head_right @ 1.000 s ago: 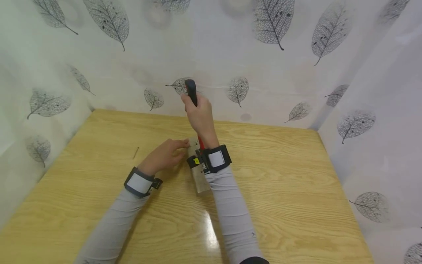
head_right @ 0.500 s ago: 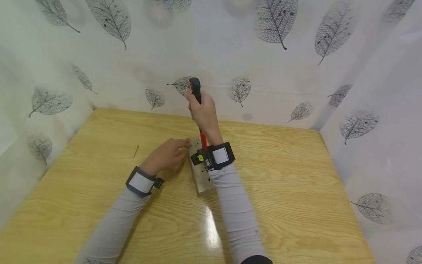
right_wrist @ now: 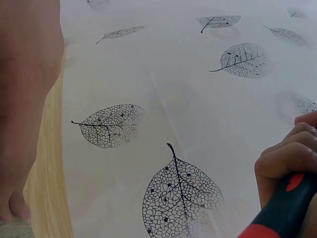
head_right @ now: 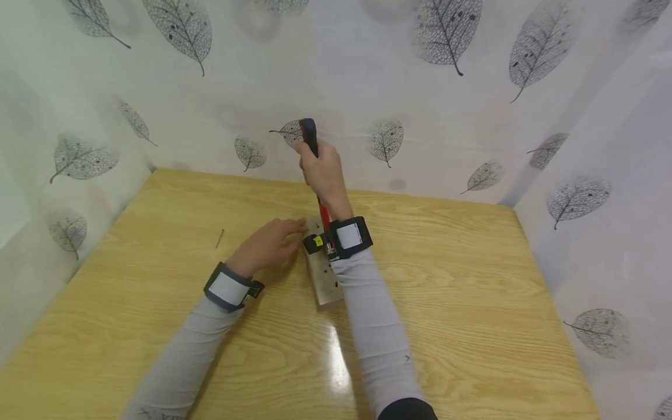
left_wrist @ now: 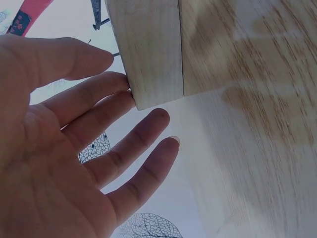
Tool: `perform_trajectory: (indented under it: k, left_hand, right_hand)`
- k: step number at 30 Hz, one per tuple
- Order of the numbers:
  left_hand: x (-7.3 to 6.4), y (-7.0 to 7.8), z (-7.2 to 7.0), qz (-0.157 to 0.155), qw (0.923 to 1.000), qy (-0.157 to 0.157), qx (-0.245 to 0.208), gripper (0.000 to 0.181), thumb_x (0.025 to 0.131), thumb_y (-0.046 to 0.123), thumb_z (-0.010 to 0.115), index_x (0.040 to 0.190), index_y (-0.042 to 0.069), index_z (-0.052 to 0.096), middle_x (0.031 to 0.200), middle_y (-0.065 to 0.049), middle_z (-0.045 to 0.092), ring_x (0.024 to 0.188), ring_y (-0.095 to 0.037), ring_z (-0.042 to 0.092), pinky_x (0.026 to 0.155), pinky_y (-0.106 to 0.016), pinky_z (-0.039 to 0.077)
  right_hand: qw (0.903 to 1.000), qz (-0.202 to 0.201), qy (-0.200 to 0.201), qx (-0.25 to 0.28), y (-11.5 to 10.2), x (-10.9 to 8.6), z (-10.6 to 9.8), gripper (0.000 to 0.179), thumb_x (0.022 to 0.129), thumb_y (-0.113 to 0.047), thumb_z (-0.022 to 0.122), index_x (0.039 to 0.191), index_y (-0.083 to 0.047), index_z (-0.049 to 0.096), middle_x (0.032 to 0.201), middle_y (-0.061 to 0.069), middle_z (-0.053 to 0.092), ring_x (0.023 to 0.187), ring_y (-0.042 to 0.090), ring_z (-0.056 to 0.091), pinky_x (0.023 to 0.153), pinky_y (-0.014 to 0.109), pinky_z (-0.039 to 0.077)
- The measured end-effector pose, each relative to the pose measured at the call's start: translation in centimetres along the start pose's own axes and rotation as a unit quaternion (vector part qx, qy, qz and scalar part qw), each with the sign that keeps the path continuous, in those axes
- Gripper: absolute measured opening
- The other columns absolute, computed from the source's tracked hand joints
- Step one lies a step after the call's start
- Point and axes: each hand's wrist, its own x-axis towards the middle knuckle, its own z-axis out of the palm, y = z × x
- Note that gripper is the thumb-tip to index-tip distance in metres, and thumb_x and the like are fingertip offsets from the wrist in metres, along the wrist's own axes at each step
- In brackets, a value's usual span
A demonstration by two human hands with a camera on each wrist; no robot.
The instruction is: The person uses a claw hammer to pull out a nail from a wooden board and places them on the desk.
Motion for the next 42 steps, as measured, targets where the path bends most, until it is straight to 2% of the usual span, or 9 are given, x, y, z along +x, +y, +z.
perform_trajectory:
  k: [6, 13, 14, 17, 27, 30, 34, 38, 42]
  left_hand:
    - [0.4, 0.0, 0.2, 0.009, 0.9999, 0.004, -0.013, 0.042, 0.092, 0.012, 0.058, 0.133, 0.007, 0.06, 0.14, -0.006, 0.055, 0.119, -0.019, 0.053, 0.101, -0.041, 0.047]
    - [0.2, -0.1, 0.0, 0.008, 0.9997, 0.001, -0.023, 0.041, 0.092, 0.008, 0.057, 0.133, 0.008, 0.06, 0.14, -0.005, 0.055, 0.126, -0.021, 0.048, 0.103, -0.042, 0.044]
    - [0.2, -0.2, 0.1, 0.006, 0.9997, 0.001, -0.025, 0.042, 0.092, 0.008, 0.057, 0.134, 0.007, 0.059, 0.14, -0.005, 0.055, 0.126, -0.021, 0.047, 0.099, -0.04, 0.046]
    - [0.3, -0.3, 0.2, 0.001, 0.9996, 0.001, -0.03, 0.044, 0.092, 0.008, 0.056, 0.136, 0.007, 0.058, 0.14, -0.004, 0.055, 0.125, -0.021, 0.048, 0.09, -0.037, 0.048]
    - [0.2, 0.1, 0.0, 0.004, 0.9996, 0.001, -0.029, 0.043, 0.091, 0.007, 0.056, 0.135, 0.005, 0.058, 0.141, -0.007, 0.054, 0.126, -0.024, 0.048, 0.09, -0.039, 0.049]
    - [0.2, 0.3, 0.0, 0.003, 0.9997, 0.0, -0.025, 0.044, 0.091, 0.007, 0.056, 0.134, 0.005, 0.059, 0.141, -0.007, 0.054, 0.126, -0.025, 0.048, 0.092, -0.04, 0.049]
    - [0.2, 0.5, 0.0, 0.007, 0.9998, 0.001, -0.016, 0.042, 0.091, 0.007, 0.055, 0.133, 0.005, 0.06, 0.142, -0.008, 0.053, 0.126, -0.025, 0.048, 0.104, -0.044, 0.044]
    - [0.2, 0.6, 0.1, 0.012, 0.9999, 0.008, -0.005, 0.04, 0.091, 0.007, 0.056, 0.131, 0.004, 0.061, 0.141, -0.008, 0.054, 0.125, -0.024, 0.049, 0.112, -0.046, 0.035]
    - [0.1, 0.6, 0.1, 0.005, 0.9999, 0.014, 0.004, 0.038, 0.092, 0.009, 0.057, 0.129, 0.006, 0.063, 0.14, -0.006, 0.055, 0.123, -0.025, 0.05, 0.11, -0.045, 0.038]
  right_hand:
    - [0.9998, 0.017, 0.006, -0.001, 1.0, 0.9, -0.5, 0.027, 0.099, -0.017, 0.049, 0.074, -0.009, 0.044, 0.052, -0.005, 0.036, 0.041, 0.01, 0.029, 0.038, 0.018, 0.025]
    - [0.9997, 0.006, 0.022, -0.009, 3.4, 2.5, -0.7, 0.027, 0.098, -0.025, 0.054, 0.075, -0.012, 0.045, 0.052, -0.006, 0.037, 0.04, 0.009, 0.028, 0.036, 0.019, 0.023]
    - [0.9996, 0.001, 0.025, -0.01, 3.5, 2.6, -0.6, 0.027, 0.098, -0.024, 0.053, 0.076, -0.012, 0.045, 0.052, -0.006, 0.037, 0.04, 0.01, 0.028, 0.036, 0.019, 0.023]
    - [0.9995, -0.011, 0.03, -0.006, 3.5, 2.6, -0.5, 0.026, 0.098, -0.023, 0.053, 0.076, -0.012, 0.046, 0.052, -0.007, 0.036, 0.04, 0.01, 0.028, 0.036, 0.019, 0.022]
    - [0.9995, -0.016, 0.029, 0.0, 0.8, 1.1, 0.0, 0.023, 0.099, -0.015, 0.049, 0.077, -0.009, 0.047, 0.051, -0.007, 0.035, 0.04, 0.009, 0.027, 0.037, 0.019, 0.023]
    - [0.9992, -0.023, 0.032, 0.002, 0.8, 0.9, -0.2, 0.026, 0.099, -0.017, 0.051, 0.074, -0.009, 0.047, 0.05, -0.007, 0.036, 0.039, 0.009, 0.027, 0.036, 0.019, 0.022]
    - [0.9976, -0.056, 0.038, 0.015, 1.8, 0.7, -0.8, 0.027, 0.098, -0.019, 0.053, 0.073, -0.01, 0.047, 0.049, -0.007, 0.035, 0.037, 0.01, 0.025, 0.036, 0.022, 0.021]
    - [0.992, -0.109, 0.048, 0.041, 2.4, -0.1, -1.4, 0.025, 0.098, -0.018, 0.053, 0.075, -0.009, 0.049, 0.049, -0.006, 0.032, 0.036, 0.012, 0.022, 0.034, 0.023, 0.019]
    - [0.9844, -0.155, 0.051, 0.066, 2.2, -1.3, -1.8, 0.024, 0.098, -0.014, 0.051, 0.075, -0.008, 0.047, 0.05, -0.007, 0.032, 0.036, 0.012, 0.021, 0.033, 0.023, 0.018]
